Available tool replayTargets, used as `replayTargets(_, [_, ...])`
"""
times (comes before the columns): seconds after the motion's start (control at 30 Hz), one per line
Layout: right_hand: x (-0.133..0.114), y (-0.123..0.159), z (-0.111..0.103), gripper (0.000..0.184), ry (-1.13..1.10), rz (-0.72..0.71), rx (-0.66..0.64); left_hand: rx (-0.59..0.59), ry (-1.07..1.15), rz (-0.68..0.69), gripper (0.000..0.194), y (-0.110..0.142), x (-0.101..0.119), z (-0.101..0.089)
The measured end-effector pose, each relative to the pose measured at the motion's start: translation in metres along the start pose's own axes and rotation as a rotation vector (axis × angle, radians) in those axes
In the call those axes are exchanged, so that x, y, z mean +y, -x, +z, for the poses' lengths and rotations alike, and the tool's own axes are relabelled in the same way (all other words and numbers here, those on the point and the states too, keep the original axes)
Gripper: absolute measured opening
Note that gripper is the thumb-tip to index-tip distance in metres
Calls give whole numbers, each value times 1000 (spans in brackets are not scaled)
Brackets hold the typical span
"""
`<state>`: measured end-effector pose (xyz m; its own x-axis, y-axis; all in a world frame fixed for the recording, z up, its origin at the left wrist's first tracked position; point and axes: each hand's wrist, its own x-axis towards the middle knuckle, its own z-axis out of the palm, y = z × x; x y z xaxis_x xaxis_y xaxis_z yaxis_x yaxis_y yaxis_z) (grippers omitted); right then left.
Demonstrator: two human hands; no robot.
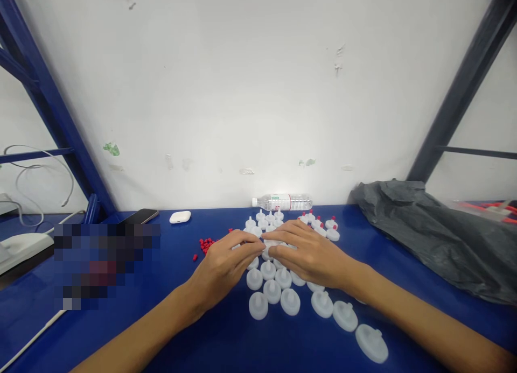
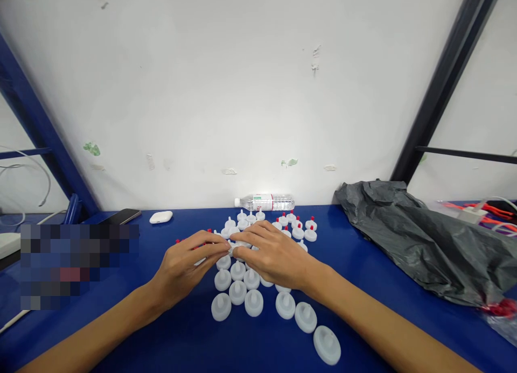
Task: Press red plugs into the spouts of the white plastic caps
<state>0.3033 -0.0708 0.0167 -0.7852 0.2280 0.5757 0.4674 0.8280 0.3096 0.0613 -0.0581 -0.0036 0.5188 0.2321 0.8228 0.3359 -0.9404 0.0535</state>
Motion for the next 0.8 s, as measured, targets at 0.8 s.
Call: replayTargets(0.8, [4,4,7,19,-33,-48,160,17,236,-218,23,-5,10,-3])
